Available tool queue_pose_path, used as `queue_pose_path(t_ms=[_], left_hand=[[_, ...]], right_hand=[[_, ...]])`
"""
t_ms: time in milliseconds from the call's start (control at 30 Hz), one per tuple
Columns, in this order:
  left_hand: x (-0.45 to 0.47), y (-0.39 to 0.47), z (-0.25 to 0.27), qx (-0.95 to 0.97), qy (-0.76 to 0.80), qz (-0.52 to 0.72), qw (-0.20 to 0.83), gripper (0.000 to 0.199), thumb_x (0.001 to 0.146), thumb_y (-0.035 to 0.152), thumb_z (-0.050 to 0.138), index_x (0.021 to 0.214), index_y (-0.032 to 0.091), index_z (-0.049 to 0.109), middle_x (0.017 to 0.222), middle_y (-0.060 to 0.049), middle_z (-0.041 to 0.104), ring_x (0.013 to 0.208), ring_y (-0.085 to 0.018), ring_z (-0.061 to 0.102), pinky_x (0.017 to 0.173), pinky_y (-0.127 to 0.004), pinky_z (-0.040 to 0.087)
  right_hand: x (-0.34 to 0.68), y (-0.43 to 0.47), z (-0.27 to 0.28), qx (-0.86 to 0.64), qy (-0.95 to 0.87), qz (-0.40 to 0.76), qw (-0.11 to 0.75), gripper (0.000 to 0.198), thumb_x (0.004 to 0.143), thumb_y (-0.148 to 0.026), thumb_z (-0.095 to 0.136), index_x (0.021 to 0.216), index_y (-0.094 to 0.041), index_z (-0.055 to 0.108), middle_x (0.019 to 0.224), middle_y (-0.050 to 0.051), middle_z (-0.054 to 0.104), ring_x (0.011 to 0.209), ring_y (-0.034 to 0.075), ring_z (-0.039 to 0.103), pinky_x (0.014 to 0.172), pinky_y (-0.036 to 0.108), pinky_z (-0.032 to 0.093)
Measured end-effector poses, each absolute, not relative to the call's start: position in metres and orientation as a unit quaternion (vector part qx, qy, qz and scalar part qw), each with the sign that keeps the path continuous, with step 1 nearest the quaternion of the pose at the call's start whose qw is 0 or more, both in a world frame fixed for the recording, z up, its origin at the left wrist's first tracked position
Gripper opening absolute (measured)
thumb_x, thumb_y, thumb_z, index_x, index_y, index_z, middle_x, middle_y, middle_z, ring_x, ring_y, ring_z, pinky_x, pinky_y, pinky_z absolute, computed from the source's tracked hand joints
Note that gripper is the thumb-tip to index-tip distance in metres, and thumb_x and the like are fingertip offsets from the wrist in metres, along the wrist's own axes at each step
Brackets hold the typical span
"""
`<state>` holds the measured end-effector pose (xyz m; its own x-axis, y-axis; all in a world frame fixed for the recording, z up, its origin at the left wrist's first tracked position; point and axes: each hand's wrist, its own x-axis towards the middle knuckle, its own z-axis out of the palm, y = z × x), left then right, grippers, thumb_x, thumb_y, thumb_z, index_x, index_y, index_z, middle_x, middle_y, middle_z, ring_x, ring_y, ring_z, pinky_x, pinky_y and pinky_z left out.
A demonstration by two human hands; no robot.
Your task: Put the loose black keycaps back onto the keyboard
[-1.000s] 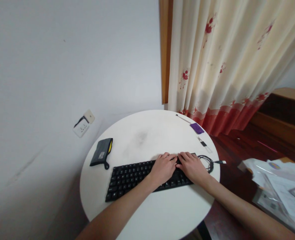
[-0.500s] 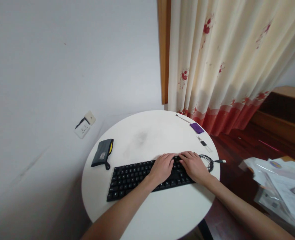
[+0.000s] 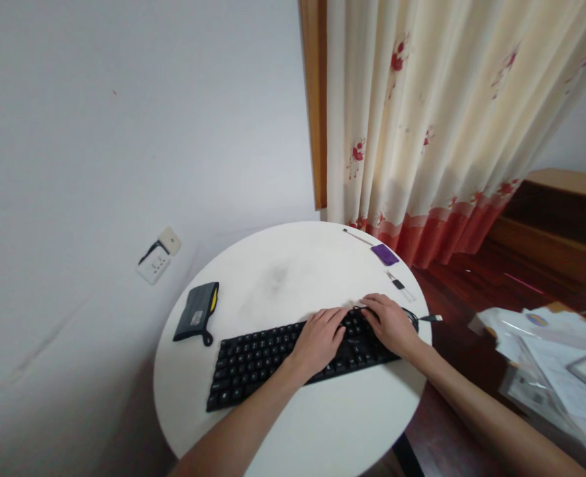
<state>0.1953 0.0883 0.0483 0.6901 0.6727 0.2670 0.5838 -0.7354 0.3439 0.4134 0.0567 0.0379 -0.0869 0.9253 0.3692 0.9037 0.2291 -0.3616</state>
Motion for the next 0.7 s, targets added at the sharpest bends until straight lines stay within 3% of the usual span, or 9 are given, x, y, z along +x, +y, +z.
queue_pose_path(t_ms=[100, 333, 700], left_hand=[[0.193, 0.091, 0.048, 0.909, 0.345, 0.199, 0.123, 0.039, 0.098, 0.028, 0.040, 0.136, 0.024, 0.049, 0.137, -0.004, 0.057, 0.124, -0.018, 0.050, 0.108, -0.038, 0.038], [0.188, 0.095, 0.054, 0.903, 0.350, 0.206, 0.143, 0.034, 0.098, 0.028, 0.040, 0.127, 0.025, 0.056, 0.129, -0.004, 0.062, 0.119, -0.018, 0.054, 0.106, -0.038, 0.039], [0.180, 0.097, 0.059, 0.909, 0.333, 0.195, 0.156, 0.029, 0.097, 0.025, 0.043, 0.118, 0.024, 0.064, 0.122, -0.004, 0.065, 0.112, -0.020, 0.058, 0.101, -0.041, 0.045]], right_hand=[[0.450, 0.075, 0.042, -0.719, -0.649, -0.011, 0.249, 0.032, 0.093, -0.027, 0.046, 0.118, -0.015, 0.063, 0.118, 0.014, 0.063, 0.109, 0.026, 0.057, 0.094, 0.036, 0.043], [0.500, 0.109, 0.036, -0.831, -0.551, 0.036, 0.071, 0.027, 0.087, -0.022, 0.050, 0.107, -0.011, 0.064, 0.108, 0.020, 0.065, 0.096, 0.028, 0.064, 0.074, 0.033, 0.046], [0.469, 0.191, 0.043, -0.803, -0.595, 0.017, 0.043, 0.025, 0.088, -0.011, 0.047, 0.104, -0.007, 0.066, 0.105, 0.021, 0.067, 0.099, 0.026, 0.065, 0.083, 0.032, 0.047]])
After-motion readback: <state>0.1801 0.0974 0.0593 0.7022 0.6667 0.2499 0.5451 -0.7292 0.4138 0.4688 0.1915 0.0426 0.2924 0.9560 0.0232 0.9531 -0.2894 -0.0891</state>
